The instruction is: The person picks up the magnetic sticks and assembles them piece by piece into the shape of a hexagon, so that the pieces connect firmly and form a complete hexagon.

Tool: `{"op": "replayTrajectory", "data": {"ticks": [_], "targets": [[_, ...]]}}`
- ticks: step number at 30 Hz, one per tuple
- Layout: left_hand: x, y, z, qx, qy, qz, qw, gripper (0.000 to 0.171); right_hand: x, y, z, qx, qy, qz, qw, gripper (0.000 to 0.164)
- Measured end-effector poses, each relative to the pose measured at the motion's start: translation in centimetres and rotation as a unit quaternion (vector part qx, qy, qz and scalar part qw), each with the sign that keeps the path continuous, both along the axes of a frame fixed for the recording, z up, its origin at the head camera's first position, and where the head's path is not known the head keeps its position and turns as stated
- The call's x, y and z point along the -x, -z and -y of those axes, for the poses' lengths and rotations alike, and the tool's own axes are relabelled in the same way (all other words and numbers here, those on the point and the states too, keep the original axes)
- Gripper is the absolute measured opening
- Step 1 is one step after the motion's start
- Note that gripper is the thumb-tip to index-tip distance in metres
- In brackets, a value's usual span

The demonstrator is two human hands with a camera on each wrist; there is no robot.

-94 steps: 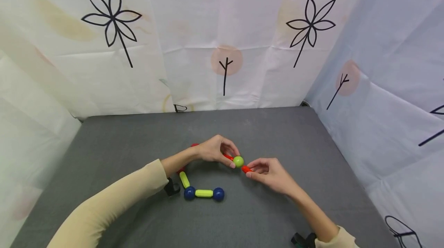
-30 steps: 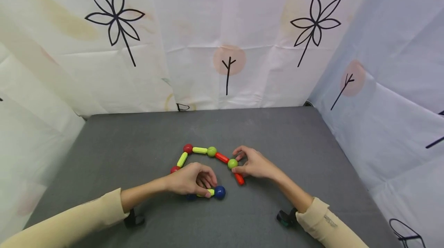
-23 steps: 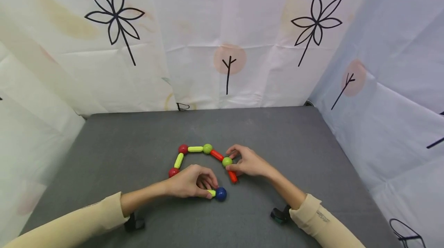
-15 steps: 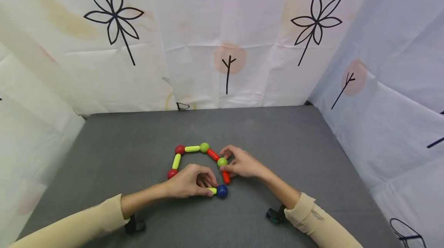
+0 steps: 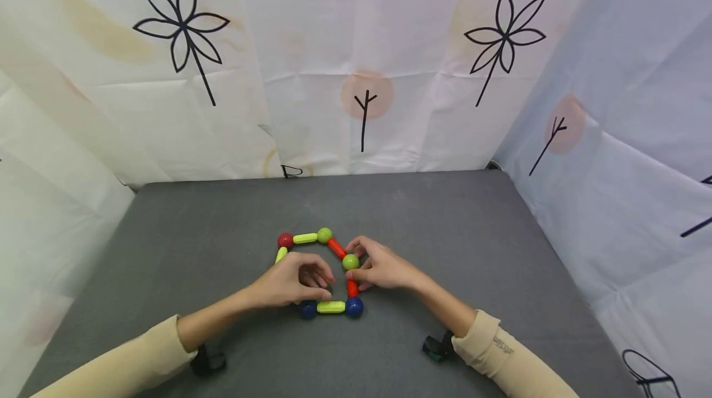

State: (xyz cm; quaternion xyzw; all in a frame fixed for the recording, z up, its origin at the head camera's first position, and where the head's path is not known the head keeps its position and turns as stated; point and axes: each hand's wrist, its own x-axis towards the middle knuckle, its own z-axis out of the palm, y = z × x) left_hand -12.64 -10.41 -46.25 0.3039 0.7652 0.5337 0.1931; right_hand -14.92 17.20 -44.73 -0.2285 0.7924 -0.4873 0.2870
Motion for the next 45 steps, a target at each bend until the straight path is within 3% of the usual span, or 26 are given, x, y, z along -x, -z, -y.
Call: {"op": "replayTrajectory", "data": {"ticks": [7, 12, 14, 19, 22, 27, 31, 35, 40, 42, 45], "targets": [[1.3, -0.9, 3.9, -0.055, -0.078, 0.019, 0.9953, 0.033, -0.1, 0.0, -0.9, -0.033, -0.021, -0.065, 0.997, 0.069], [2.0, -0.4, 6.7, -0.002, -0.155, -0.033, 0.9873, 0.049, -0.5, 0.1, -1.5, -0.039, -0.045, -0.090, 0.994, 0.084], [2.2, -0.1, 7.5, 0.035, -0.171, -0.024, 0.9843, 0.064, -0.8, 0.1, -1.6, -0.048, -0.056, -0.092, 0.993, 0.092], [1.9, 0.7, 8.4, 0.093, -0.137, 0.021, 0.9860, 0.097, -1.6, 0.2, -1.5, -0.073, -0.071, -0.102, 0.989, 0.107], [1.5, 0.8, 8.3, 0.103, -0.108, 0.014, 0.9887, 0.105, -1.9, 0.4, -1.4, -0.080, -0.069, -0.120, 0.987, 0.109], [1.5, 0.9, 7.9, 0.116, -0.086, 0.006, 0.9895, 0.113, -2.0, 0.6, -1.2, -0.094, -0.056, -0.154, 0.982, 0.109], [1.4, 0.9, 7.4, 0.122, -0.073, 0.004, 0.9899, 0.115, -1.8, 0.3, -1.3, -0.112, -0.042, -0.166, 0.979, 0.110], [1.4, 0.8, 7.1, 0.115, -0.069, -0.007, 0.9909, 0.113, -1.2, -0.2, -1.8, -0.119, -0.034, -0.147, 0.981, 0.107], [1.9, 1.0, 6.8, 0.116, -0.072, -0.048, 0.9894, 0.107, 0.4, -0.9, -1.5, -0.108, -0.016, -0.134, 0.985, 0.087], [2.7, 2.0, 6.8, 0.118, -0.074, -0.082, 0.9868, 0.099, 1.1, -0.9, -0.9, -0.113, -0.008, -0.144, 0.983, 0.079], [3.5, 2.5, 6.6, 0.126, -0.083, -0.113, 0.9820, 0.083, 2.1, -0.8, 0.1, -0.123, -0.003, -0.168, 0.978, 0.073]]}}
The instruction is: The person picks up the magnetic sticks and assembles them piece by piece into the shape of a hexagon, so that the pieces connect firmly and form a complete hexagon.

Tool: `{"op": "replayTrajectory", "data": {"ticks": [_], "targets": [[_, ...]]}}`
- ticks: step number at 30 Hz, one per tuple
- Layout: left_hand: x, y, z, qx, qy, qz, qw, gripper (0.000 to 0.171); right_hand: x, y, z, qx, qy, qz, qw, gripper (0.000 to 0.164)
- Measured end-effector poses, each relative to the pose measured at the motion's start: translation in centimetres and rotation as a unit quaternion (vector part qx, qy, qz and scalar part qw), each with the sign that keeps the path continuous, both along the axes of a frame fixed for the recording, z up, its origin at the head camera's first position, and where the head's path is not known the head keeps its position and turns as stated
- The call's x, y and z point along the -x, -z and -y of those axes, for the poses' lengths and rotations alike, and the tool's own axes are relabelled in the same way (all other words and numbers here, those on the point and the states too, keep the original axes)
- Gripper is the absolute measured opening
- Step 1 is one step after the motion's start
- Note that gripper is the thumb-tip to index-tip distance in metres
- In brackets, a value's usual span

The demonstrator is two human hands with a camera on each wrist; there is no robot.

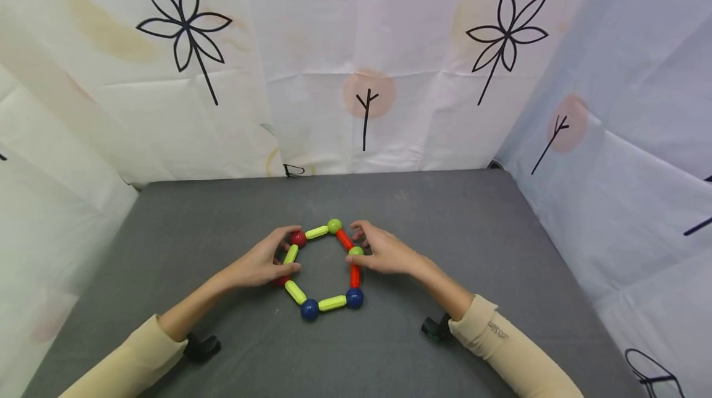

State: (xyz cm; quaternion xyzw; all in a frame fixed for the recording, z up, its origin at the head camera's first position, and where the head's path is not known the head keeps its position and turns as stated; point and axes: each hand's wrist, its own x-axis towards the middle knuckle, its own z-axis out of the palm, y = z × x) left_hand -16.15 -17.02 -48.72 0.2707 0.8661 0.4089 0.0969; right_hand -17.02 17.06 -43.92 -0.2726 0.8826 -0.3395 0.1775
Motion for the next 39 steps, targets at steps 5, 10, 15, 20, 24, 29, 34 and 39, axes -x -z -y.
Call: {"op": "replayTrajectory", "data": {"ticks": [5, 10, 15, 20, 24, 29, 34, 39], "targets": [[0.3, -1.2, -0.9, 0.022, -0.029, 0.020, 0.9991, 0.072, 0.8, -0.1, 0.8, -0.007, -0.004, -0.017, 1.000, 0.069], [0.3, -1.9, -1.7, 0.034, -0.062, 0.042, 0.9966, 0.069, 0.9, -0.3, 0.2, -0.015, 0.010, 0.001, 1.000, 0.063], [0.3, -1.9, -2.2, 0.036, -0.085, 0.028, 0.9953, 0.067, 1.1, -0.6, -0.3, -0.044, 0.012, 0.018, 0.999, 0.058], [1.0, -2.0, -2.7, 0.038, -0.108, 0.012, 0.9934, 0.065, 1.7, -0.7, -0.4, -0.043, 0.014, 0.031, 0.999, 0.063], [2.0, -2.0, -3.2, 0.033, -0.108, -0.001, 0.9936, 0.061, 2.5, -0.6, 0.0, -0.026, 0.010, 0.028, 0.999, 0.065], [2.9, -1.9, -3.6, 0.045, -0.120, -0.021, 0.9915, 0.057, 3.1, -0.6, 0.3, -0.029, 0.011, 0.038, 0.999, 0.064], [2.9, -1.8, -2.8, 0.045, -0.101, -0.014, 0.9938, 0.064, 3.1, -0.7, -0.2, -0.039, 0.027, 0.038, 0.998, 0.063], [2.6, -1.7, -0.8, -0.001, -0.004, 0.051, 0.9987, 0.075, 2.9, -0.4, -1.0, -0.027, 0.031, 0.040, 0.998, 0.063]]}}
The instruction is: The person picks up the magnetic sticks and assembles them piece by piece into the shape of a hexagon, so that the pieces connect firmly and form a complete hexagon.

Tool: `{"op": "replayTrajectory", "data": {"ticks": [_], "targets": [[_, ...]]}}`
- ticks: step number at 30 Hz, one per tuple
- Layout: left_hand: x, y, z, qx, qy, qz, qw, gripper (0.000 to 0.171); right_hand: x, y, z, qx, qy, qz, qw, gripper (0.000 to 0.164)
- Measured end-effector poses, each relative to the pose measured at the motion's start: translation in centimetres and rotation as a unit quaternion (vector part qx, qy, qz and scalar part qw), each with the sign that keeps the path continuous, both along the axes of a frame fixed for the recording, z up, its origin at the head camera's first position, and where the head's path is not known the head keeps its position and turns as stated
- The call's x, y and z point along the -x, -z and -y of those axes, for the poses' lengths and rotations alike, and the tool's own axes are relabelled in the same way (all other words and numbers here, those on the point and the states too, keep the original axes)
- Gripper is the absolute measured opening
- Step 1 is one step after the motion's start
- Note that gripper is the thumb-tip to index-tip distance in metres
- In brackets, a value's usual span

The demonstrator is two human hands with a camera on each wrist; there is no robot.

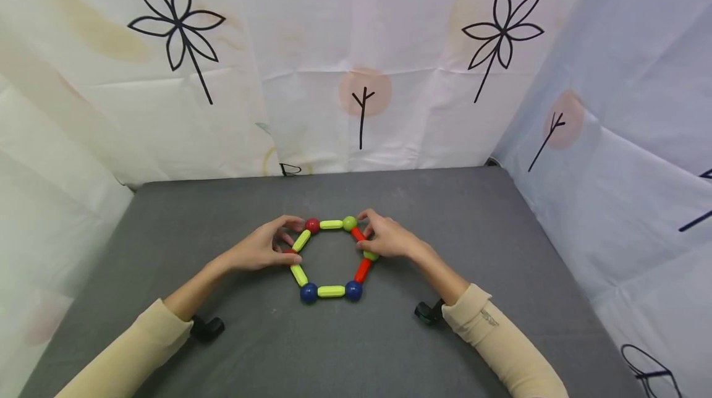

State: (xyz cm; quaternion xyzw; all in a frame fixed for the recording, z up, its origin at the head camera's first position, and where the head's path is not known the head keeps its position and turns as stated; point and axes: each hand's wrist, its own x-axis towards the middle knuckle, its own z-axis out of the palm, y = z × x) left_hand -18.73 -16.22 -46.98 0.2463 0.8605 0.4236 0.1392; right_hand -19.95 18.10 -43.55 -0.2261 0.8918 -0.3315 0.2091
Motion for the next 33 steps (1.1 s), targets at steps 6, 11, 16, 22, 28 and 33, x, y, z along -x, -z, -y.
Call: {"op": "replayTrajectory", "data": {"ticks": [6, 11, 16, 22, 28, 33], "targets": [[-0.4, 0.0, 1.1, -0.038, 0.034, 0.034, 0.9981, 0.079, 0.0, 0.3, -0.3, 0.018, -0.003, 0.005, 1.000, 0.060], [-0.5, -0.4, 1.3, -0.024, 0.027, 0.032, 0.9989, 0.076, 0.1, 0.4, -0.1, 0.023, 0.000, 0.007, 1.000, 0.057], [-0.5, -0.5, 1.1, -0.004, 0.016, 0.011, 0.9998, 0.072, 0.2, 0.3, -0.2, 0.022, 0.007, 0.017, 1.000, 0.057], [-0.4, -0.4, 0.6, 0.007, 0.005, 0.001, 1.0000, 0.067, 0.5, 0.2, -0.5, 0.017, 0.008, -0.005, 1.000, 0.055], [0.2, -0.7, -0.1, 0.033, 0.010, -0.009, 0.9994, 0.071, 1.1, 0.4, -1.0, 0.020, 0.022, -0.026, 0.999, 0.055], [0.9, -1.0, -0.5, 0.032, 0.032, -0.012, 0.9989, 0.077, 1.8, 0.5, -1.9, 0.029, 0.016, -0.004, 0.999, 0.063]]}}
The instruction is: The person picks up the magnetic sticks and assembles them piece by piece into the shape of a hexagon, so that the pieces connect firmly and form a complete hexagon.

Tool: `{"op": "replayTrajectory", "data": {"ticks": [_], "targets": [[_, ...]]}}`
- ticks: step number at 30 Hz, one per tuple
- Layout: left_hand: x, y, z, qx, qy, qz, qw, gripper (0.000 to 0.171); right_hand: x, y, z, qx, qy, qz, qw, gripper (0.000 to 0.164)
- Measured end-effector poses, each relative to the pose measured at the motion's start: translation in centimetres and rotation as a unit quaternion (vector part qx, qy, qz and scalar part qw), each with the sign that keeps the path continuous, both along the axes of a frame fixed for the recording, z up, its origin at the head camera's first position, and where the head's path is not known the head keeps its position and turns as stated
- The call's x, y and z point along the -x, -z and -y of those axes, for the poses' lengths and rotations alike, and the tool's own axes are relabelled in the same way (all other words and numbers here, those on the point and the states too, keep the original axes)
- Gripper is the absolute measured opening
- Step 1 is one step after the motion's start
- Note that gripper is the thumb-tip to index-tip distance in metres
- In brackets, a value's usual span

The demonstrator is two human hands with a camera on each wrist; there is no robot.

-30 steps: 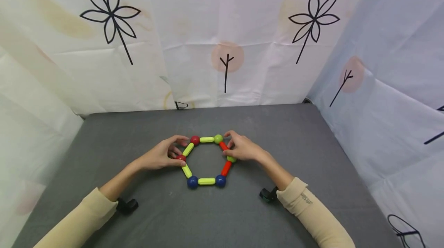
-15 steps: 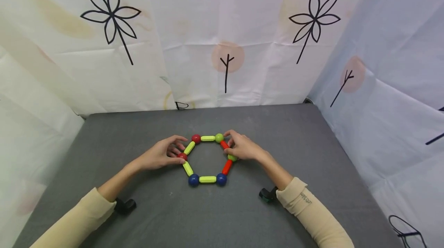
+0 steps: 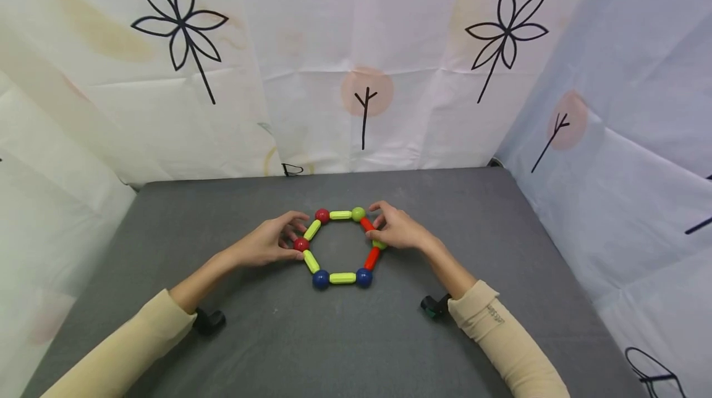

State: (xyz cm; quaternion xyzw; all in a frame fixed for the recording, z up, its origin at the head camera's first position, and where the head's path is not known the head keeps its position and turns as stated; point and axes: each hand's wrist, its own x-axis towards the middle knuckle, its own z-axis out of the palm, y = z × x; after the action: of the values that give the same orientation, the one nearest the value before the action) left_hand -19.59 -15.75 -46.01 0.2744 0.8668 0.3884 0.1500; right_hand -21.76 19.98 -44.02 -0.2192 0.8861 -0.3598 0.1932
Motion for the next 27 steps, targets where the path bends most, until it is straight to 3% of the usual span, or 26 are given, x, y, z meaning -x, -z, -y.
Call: {"op": "replayTrajectory", "data": {"ticks": [9, 14, 19, 22, 23, 26, 27], "targets": [[0.5, 0.3, 0.0, 0.002, 0.004, -0.013, 0.9999, 0.076, 0.1, 0.1, -1.3, 0.029, -0.022, 0.041, 0.998, 0.073], [0.5, 0.4, -0.3, -0.005, 0.032, -0.041, 0.9986, 0.082, 0.1, 0.5, -1.1, 0.020, -0.008, 0.018, 1.000, 0.065], [1.0, 0.7, -0.3, -0.005, 0.045, -0.056, 0.9974, 0.077, 0.0, 0.6, -0.9, 0.000, 0.021, -0.024, 1.000, 0.055], [2.3, 3.0, 0.4, -0.032, 0.059, -0.072, 0.9952, 0.074, 0.0, 0.5, -1.0, -0.009, 0.030, -0.045, 0.999, 0.052], [2.4, 3.1, 0.4, -0.035, 0.060, -0.072, 0.9950, 0.074, 0.0, 0.5, -1.0, -0.011, 0.035, -0.047, 0.998, 0.051], [2.1, 3.0, 0.3, -0.029, 0.052, -0.077, 0.9952, 0.076, -0.1, 0.3, -1.1, -0.013, 0.037, -0.048, 0.998, 0.051], [1.7, 2.3, 0.1, -0.020, 0.048, -0.072, 0.9960, 0.077, -0.1, 0.3, -1.1, -0.012, 0.037, -0.047, 0.998, 0.051]]}}
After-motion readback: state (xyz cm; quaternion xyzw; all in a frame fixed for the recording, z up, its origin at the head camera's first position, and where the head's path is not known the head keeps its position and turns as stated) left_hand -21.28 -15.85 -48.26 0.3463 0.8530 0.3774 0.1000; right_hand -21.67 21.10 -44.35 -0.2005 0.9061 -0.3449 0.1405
